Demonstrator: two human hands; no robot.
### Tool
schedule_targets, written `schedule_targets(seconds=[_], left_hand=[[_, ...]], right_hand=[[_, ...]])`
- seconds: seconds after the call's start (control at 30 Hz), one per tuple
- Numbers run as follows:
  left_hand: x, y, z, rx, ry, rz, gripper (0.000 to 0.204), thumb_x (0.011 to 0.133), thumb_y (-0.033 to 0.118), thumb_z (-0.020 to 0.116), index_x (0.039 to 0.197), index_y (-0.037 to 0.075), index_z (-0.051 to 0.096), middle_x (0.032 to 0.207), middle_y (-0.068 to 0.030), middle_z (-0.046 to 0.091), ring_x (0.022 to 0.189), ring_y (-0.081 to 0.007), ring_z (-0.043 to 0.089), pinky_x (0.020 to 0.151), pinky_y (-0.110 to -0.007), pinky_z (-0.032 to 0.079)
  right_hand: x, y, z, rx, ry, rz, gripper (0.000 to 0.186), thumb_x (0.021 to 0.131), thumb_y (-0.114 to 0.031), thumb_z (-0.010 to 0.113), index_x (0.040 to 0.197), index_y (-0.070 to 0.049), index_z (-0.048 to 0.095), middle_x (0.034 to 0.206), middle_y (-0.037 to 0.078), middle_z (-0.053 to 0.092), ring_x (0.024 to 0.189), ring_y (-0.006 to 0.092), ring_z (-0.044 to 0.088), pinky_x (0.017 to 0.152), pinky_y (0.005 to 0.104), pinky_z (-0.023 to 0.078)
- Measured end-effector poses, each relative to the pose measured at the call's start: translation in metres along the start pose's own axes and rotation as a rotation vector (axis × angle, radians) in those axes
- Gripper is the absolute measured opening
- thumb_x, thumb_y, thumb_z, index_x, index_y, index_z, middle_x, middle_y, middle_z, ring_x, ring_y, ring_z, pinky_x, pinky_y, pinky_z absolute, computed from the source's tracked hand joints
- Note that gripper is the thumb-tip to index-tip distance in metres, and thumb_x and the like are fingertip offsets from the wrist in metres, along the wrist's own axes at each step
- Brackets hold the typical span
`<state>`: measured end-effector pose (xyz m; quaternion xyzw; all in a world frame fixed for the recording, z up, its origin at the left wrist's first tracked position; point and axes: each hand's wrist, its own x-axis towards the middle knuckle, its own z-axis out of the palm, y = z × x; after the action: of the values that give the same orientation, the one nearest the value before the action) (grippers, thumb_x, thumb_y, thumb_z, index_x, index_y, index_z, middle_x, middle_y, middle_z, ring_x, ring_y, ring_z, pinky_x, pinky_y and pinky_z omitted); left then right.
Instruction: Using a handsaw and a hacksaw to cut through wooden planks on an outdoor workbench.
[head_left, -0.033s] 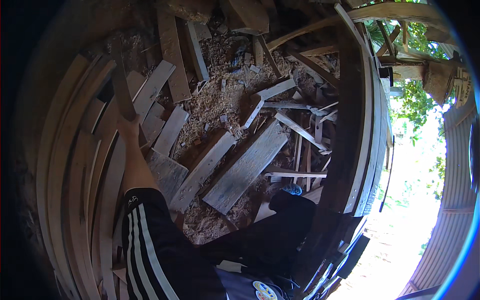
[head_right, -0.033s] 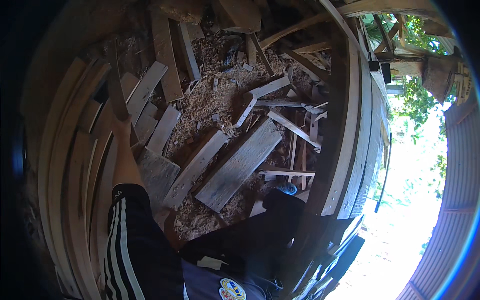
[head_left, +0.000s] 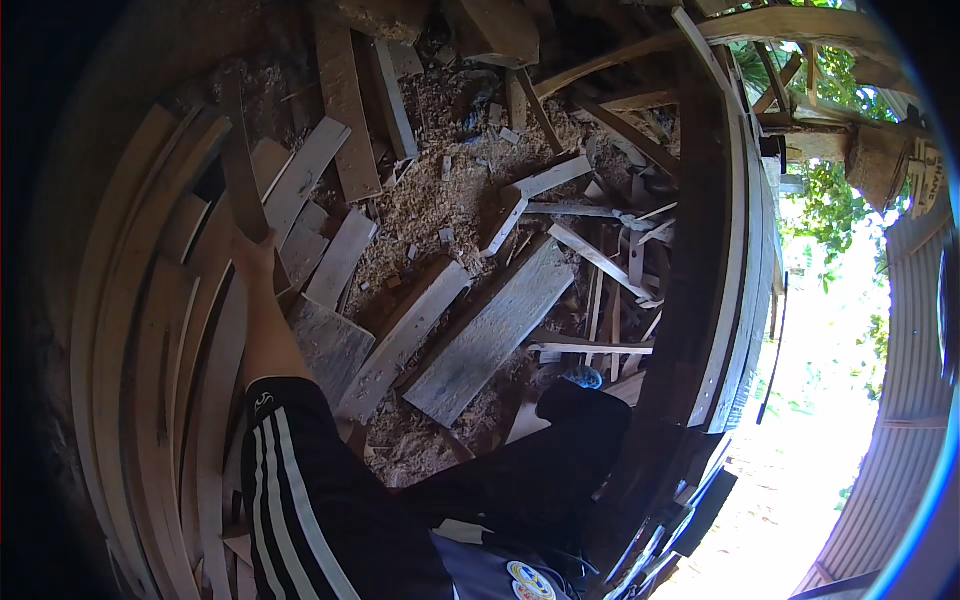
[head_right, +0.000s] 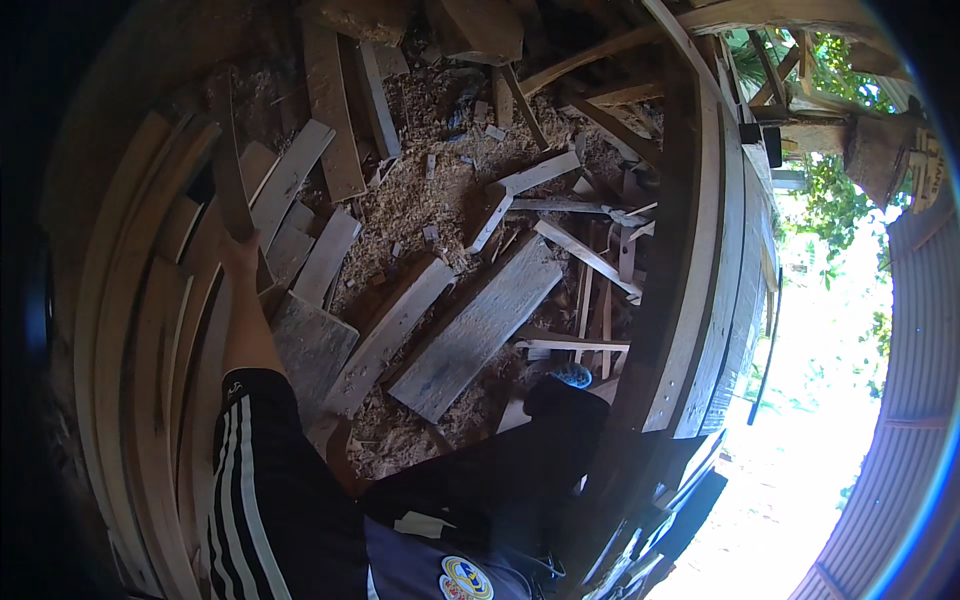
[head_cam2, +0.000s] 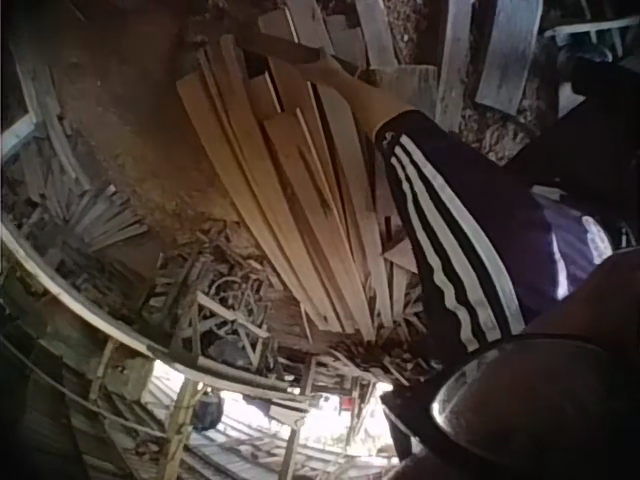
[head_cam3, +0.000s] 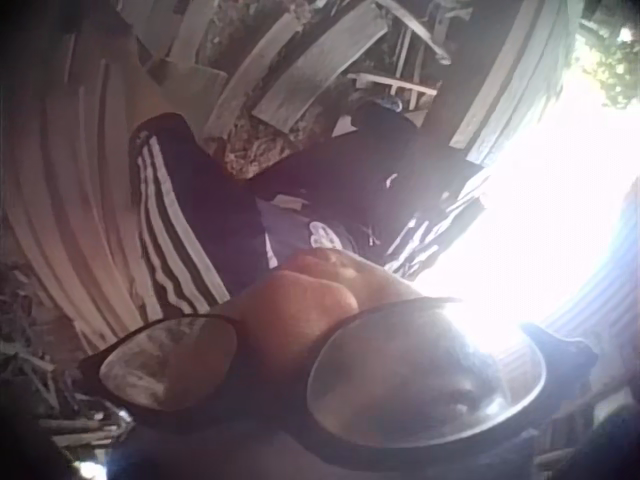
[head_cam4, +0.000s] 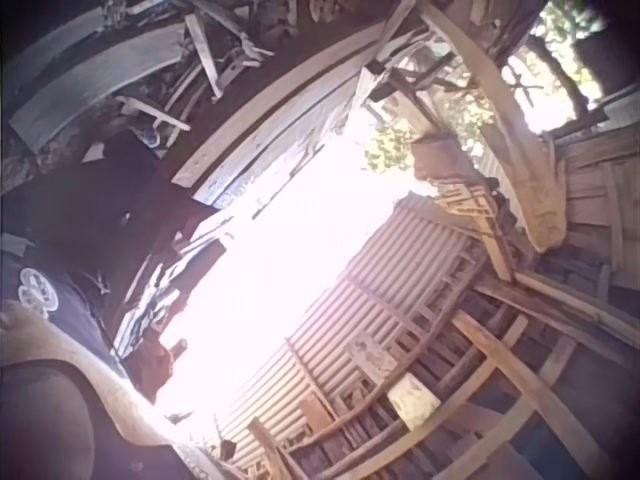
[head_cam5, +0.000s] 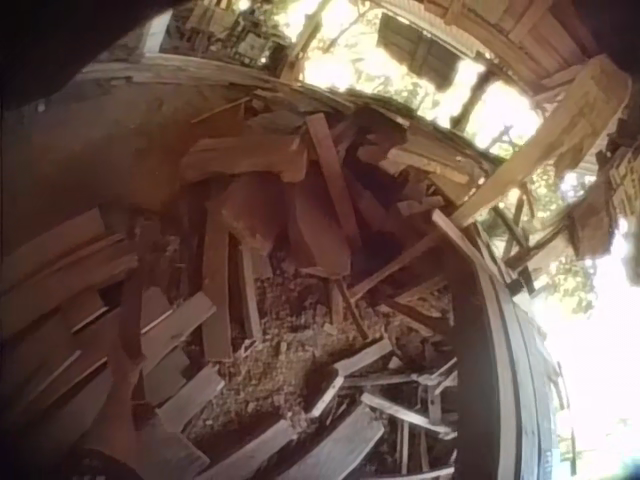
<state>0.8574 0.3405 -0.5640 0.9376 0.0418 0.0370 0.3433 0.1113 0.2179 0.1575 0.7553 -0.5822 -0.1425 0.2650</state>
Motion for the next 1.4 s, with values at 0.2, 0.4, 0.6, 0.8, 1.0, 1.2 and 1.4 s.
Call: schedule_targets(seconds=[0.2, 0.4, 0.6, 0.8, 1.0, 1.2, 1.4], left_hand=[[0.019, -0.024, 0.019, 0.074, -0.036, 0.021, 0.077, 0.075, 0.041, 0.082, 0.134, 0.000, 0.053, 0.122, -0.0266, 0.065, 0.117, -0.0430, 0.061, 0.099, -0.049, 0.050], [0.070, -0.032, 0.042, -0.061, -0.036, 0.040, 0.075, 0.074, 0.044, 0.082, 0.129, 0.000, 0.058, 0.121, -0.0265, 0.066, 0.115, -0.0422, 0.063, 0.096, -0.050, 0.051], [0.025, 0.011, 0.033, -0.057, -0.037, -0.039, 0.074, 0.071, 0.043, 0.084, 0.125, -0.001, 0.059, 0.120, -0.0270, 0.066, 0.112, -0.0429, 0.064, 0.091, -0.049, 0.054], [0.004, 0.010, 0.017, 0.006, 0.011, -0.096, 0.077, 0.075, 0.036, 0.083, 0.134, -0.006, 0.056, 0.123, -0.0288, 0.065, 0.116, -0.0409, 0.063, 0.095, -0.047, 0.052], [-0.015, 0.026, 0.007, -0.060, 0.043, -0.044, 0.080, 0.076, 0.038, 0.083, 0.139, -0.002, 0.054, 0.123, -0.0258, 0.067, 0.115, -0.0392, 0.064, 0.096, -0.046, 0.053], [-0.042, 0.035, 0.000, -0.193, 0.025, -0.084, 0.075, 0.077, 0.038, 0.082, 0.138, 0.003, 0.058, 0.119, -0.0219, 0.070, 0.109, -0.0364, 0.068, 0.091, -0.043, 0.055], [-0.013, 0.068, -0.012, -0.252, 0.084, 0.043, 0.081, 0.073, 0.030, 0.086, 0.140, -0.002, 0.055, 0.123, -0.0235, 0.068, 0.114, -0.0339, 0.068, 0.095, -0.040, 0.054]], right_hand=[[0.018, 0.002, -0.030, -0.082, 0.015, -0.015, 0.025, 0.088, -0.008, 0.067, 0.112, -0.010, 0.073, 0.085, 0.016, 0.069, 0.080, 0.0308, 0.068, 0.072, 0.0399, 0.055], [0.034, 0.005, -0.057, -0.132, 0.003, -0.031, 0.025, 0.088, -0.008, 0.067, 0.112, -0.010, 0.073, 0.084, 0.016, 0.069, 0.079, 0.0309, 0.068, 0.072, 0.0400, 0.055], [0.023, 0.005, -0.073, -0.170, 0.038, 0.019, 0.024, 0.089, -0.009, 0.066, 0.112, -0.010, 0.073, 0.083, 0.016, 0.069, 0.078, 0.0310, 0.068, 0.071, 0.0401, 0.055], [0.026, 0.013, -0.084, -0.195, 0.019, 0.028, 0.024, 0.089, -0.009, 0.066, 0.112, -0.010, 0.073, 0.082, 0.016, 0.068, 0.077, 0.0311, 0.068, 0.070, 0.0402, 0.055], [0.019, 0.015, -0.087, -0.207, 0.007, 0.064, 0.024, 0.089, -0.009, 0.066, 0.112, -0.010, 0.073, 0.081, 0.016, 0.068, 0.076, 0.0312, 0.068, 0.070, 0.0402, 0.055], [0.019, 0.022, -0.097, -0.230, -0.014, 0.089, 0.024, 0.089, -0.009, 0.066, 0.112, -0.011, 0.073, 0.080, 0.016, 0.068, 0.075, 0.0313, 0.068, 0.069, 0.0403, 0.055], [0.021, 0.029, -0.098, -0.237, -0.008, 0.119, 0.024, 0.089, -0.009, 0.066, 0.112, -0.011, 0.073, 0.079, 0.016, 0.068, 0.074, 0.0314, 0.068, 0.068, 0.0404, 0.055]])
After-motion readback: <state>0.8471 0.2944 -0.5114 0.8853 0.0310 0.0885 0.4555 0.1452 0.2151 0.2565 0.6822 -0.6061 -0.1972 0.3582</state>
